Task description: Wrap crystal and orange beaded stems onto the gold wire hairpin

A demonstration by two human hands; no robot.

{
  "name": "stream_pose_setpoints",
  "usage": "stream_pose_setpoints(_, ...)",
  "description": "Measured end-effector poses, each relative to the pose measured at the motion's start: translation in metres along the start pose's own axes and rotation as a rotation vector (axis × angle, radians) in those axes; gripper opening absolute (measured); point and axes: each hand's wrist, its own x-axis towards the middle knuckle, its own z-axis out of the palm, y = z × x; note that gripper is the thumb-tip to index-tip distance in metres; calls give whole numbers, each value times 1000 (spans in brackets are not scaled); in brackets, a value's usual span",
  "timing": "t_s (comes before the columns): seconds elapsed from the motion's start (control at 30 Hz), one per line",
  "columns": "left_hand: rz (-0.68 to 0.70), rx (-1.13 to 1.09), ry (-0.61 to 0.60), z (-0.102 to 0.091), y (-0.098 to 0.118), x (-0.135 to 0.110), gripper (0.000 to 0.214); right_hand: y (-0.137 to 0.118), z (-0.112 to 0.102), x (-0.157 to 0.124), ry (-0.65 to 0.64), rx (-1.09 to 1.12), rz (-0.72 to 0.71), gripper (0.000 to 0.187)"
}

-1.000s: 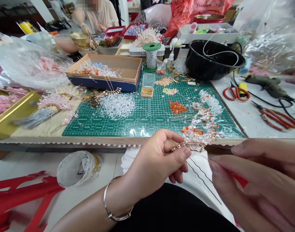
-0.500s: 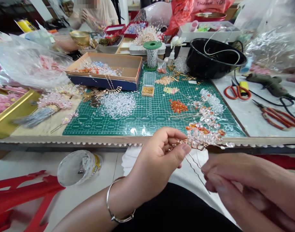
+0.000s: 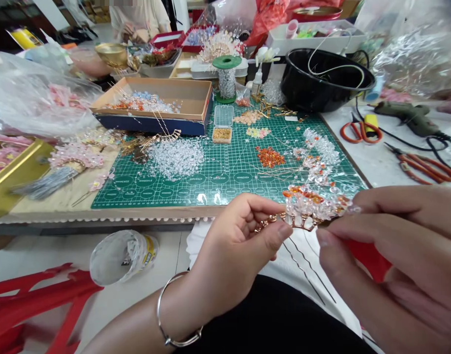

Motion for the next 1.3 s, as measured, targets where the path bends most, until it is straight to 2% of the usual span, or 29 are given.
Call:
stream_pose_setpoints(0.5,37,38,-22,0,2,-1,17,2,2,2,-17,-10,-17,14)
stream_pose_setpoints(0.9,83,118,3,2,2,-2,16,1,5,2,-17,0,34,13)
stream_pose_setpoints(1.1,85,161,2,3,2,-2,15,8,5,2,-43,-26,-21,12)
stream_pose_setpoints(1.3,74,120,-6,1,-1,-2,20,15,6,-7,-43,-9,45,9)
